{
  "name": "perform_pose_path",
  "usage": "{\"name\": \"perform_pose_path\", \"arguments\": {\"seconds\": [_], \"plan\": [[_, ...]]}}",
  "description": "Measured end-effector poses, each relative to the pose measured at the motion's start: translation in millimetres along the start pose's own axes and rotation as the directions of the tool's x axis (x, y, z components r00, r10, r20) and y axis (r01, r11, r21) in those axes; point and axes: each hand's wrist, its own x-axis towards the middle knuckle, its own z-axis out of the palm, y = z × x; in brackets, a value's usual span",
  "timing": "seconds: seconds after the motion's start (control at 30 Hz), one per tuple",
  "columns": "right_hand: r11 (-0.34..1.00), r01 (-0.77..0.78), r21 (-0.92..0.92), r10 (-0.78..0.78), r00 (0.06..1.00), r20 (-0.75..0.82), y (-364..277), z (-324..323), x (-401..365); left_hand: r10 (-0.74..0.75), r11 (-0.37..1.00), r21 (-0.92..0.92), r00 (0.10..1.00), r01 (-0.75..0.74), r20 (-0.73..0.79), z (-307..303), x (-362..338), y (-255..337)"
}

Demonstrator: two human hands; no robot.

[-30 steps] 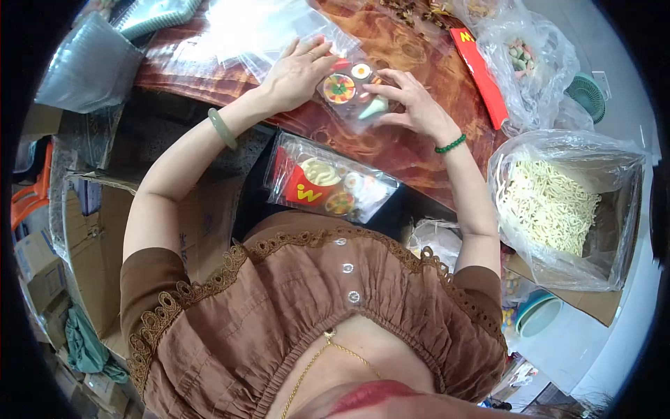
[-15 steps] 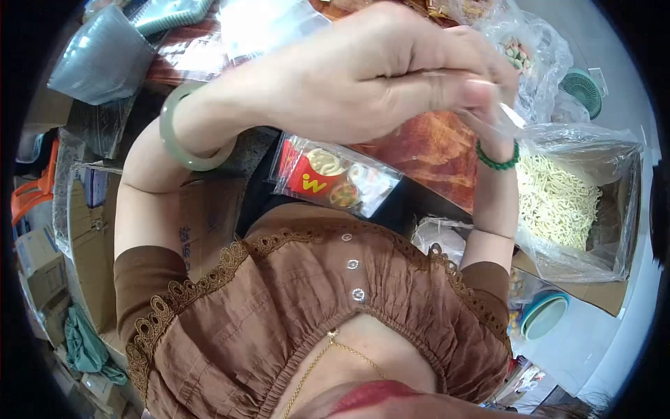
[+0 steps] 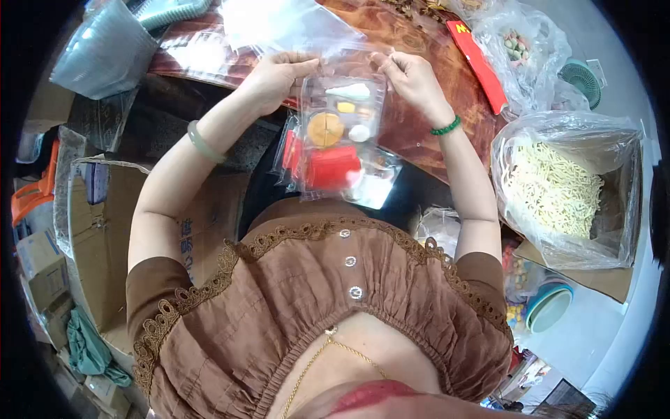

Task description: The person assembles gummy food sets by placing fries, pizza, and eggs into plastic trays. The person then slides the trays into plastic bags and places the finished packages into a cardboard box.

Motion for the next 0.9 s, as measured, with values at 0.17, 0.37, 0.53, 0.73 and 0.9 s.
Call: {"name": "perform_pose_path", "arguments": {"seconds": [0.17, 0.37, 0.53, 0.73, 0.9], "plan": [[0.991, 0.102, 0.091, -0.100, 0.995, -0.024, -0.8, 6.9, 26.4, 0.014, 0.998, -0.066, 0.991, -0.023, -0.135, 9.0, 3.3, -9.2], [0.677, 0.663, -0.318, -0.669, 0.735, 0.108, -16.4, 43.0, 53.4, 0.219, 0.935, 0.291, 0.975, -0.203, -0.022, 10.8, 10.1, -7.5], [0.626, 0.679, -0.384, -0.708, 0.701, 0.083, -4.6, 55.3, 57.6, 0.254, 0.835, 0.491, 0.965, -0.249, 0.057, 2.2, 9.7, -5.7], [0.410, 0.188, 0.893, 0.326, 0.884, -0.336, 16.3, -25.5, 52.2, 0.165, 0.968, 0.184, 0.986, -0.168, 0.034, -13.1, 2.3, -9.9], [0.569, -0.252, 0.783, 0.228, 0.963, 0.144, 69.2, -53.2, 15.7, 0.034, 0.996, -0.083, 0.999, -0.036, -0.019, -3.9, -9.9, -4.5]]}}
